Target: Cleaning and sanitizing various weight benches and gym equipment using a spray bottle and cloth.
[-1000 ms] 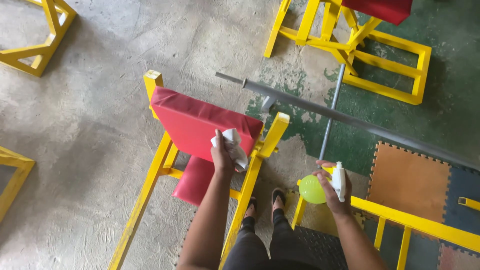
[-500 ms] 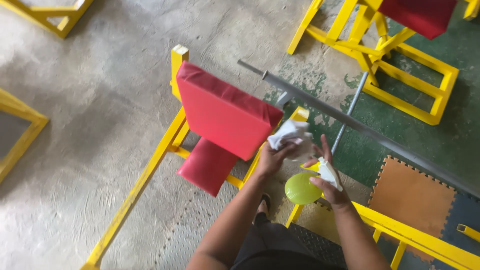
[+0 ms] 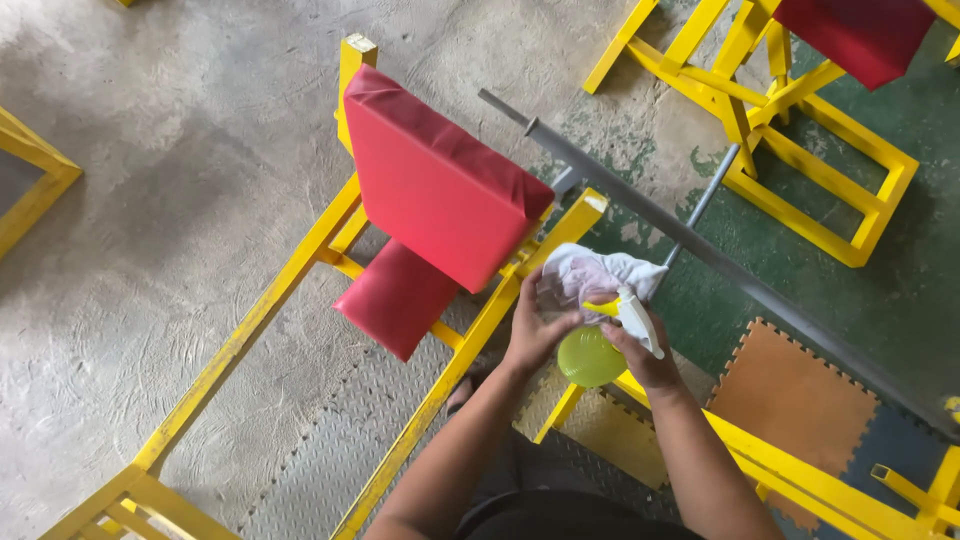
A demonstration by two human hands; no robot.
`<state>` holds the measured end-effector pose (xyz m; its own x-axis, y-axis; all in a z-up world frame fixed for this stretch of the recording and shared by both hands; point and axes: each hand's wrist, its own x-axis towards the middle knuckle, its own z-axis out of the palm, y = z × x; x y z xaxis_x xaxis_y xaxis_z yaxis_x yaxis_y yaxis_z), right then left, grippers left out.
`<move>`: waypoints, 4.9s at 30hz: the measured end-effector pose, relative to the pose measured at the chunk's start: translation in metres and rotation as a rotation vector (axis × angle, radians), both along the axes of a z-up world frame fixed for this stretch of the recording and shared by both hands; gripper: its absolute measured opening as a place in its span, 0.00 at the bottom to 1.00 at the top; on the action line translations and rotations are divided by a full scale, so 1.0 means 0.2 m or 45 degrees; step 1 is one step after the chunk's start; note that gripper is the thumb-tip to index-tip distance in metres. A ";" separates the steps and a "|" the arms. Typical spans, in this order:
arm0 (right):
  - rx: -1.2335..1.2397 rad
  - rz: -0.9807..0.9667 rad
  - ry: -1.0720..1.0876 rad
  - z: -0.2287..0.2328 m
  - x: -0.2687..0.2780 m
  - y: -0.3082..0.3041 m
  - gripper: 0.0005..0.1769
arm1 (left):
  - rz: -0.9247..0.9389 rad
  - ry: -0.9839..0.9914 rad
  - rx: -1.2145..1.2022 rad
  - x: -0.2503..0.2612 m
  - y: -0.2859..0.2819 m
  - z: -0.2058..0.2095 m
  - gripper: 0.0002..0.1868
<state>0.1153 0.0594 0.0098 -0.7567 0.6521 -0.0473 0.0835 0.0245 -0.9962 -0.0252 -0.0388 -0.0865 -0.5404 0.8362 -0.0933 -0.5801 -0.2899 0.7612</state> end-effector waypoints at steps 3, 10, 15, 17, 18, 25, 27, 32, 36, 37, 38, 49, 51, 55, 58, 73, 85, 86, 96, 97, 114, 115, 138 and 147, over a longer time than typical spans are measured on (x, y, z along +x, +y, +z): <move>0.032 -0.059 0.010 -0.01 0.02 0.00 0.24 | -0.072 0.432 0.015 0.03 -0.12 0.12 0.63; 0.135 -0.274 0.024 0.05 -0.07 -0.12 0.26 | -0.004 1.351 -0.323 0.16 -0.20 0.18 0.66; 0.313 -0.277 -0.021 0.14 -0.11 -0.19 0.29 | -0.017 1.275 -0.440 0.12 -0.20 0.30 0.54; 0.452 -0.238 -0.023 0.07 -0.11 -0.19 0.32 | -0.011 1.242 -0.418 0.13 -0.19 0.27 0.53; 0.592 -0.189 -0.028 0.04 -0.10 -0.19 0.36 | 0.002 1.203 -0.400 0.13 -0.19 0.25 0.52; -0.023 0.274 0.187 0.15 -0.03 -0.06 0.55 | -0.044 0.987 -0.303 -0.05 -0.26 0.21 0.45; -0.141 -0.033 0.242 -0.04 0.04 0.00 0.41 | 0.033 0.975 -0.261 -0.14 -0.30 0.19 0.44; -0.037 -0.595 -0.038 -0.18 -0.19 0.09 0.37 | 0.138 0.875 -0.178 -0.52 -0.38 0.23 0.42; 0.577 -0.710 0.153 -0.24 -0.49 0.16 0.49 | 0.197 0.926 -0.273 -0.92 -0.46 0.28 0.43; 0.559 -0.742 0.140 -0.23 -0.55 0.15 0.49 | 0.160 0.931 -0.282 -1.02 -0.49 0.29 0.43; 0.441 -0.777 0.132 -0.21 -0.60 0.14 0.47 | 0.189 0.935 -0.331 -1.11 -0.52 0.30 0.44; 0.850 -1.146 -0.331 -0.36 -1.29 0.18 0.13 | 0.359 1.123 -0.385 -1.92 -0.74 0.26 0.45; 1.247 -0.926 -0.523 -0.44 -1.40 0.16 0.18 | 0.388 0.940 -0.343 -1.94 -0.76 0.24 0.47; 1.230 -0.627 -0.777 -0.53 -1.49 0.08 0.30 | 0.387 0.949 -0.447 -1.93 -0.80 0.19 0.47; 1.156 -0.579 -0.946 -0.50 -1.49 0.08 0.43 | 0.339 0.917 -0.516 -1.92 -0.85 0.14 0.47; 1.392 -0.822 -1.114 -0.79 -2.24 0.06 0.56 | 0.383 0.917 -0.515 -2.28 -1.13 0.09 0.46; 1.280 -0.708 -0.921 -0.76 -2.83 0.07 0.53 | 0.298 0.917 -0.500 -2.55 -1.15 0.13 0.45; 1.298 -0.703 -0.916 -0.78 -2.80 0.07 0.51 | 0.265 0.961 -0.484 -2.56 -1.13 0.13 0.45; 1.361 -0.795 -1.013 -0.70 -2.09 0.07 0.38 | 0.131 1.026 -0.348 -2.52 -0.96 0.23 0.44; 1.369 -0.800 -1.009 -0.72 -2.02 0.09 0.38 | 0.135 1.026 -0.339 -2.50 -0.94 0.23 0.44; 1.100 -1.407 -1.171 -0.91 -1.49 0.06 0.44 | 0.020 1.104 -0.323 -2.29 -0.83 0.34 0.43; 1.107 -1.413 -1.172 -0.88 -1.50 0.06 0.44 | 0.020 1.101 -0.315 -2.27 -0.84 0.33 0.43; 1.140 -1.118 -1.086 -0.66 -2.90 0.04 0.34 | -0.054 1.115 -0.304 -3.14 -0.71 0.32 0.42; 1.257 -0.900 -0.862 -0.65 -3.12 -0.05 0.22 | -0.073 1.142 -0.270 -3.33 -0.74 0.33 0.42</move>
<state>-0.5094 0.0486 -0.1209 -0.2711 0.8606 0.4311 0.8274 0.4372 -0.3525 -0.6917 -0.1861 -0.0200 -0.4428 0.8770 0.1865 0.2437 -0.0824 0.9663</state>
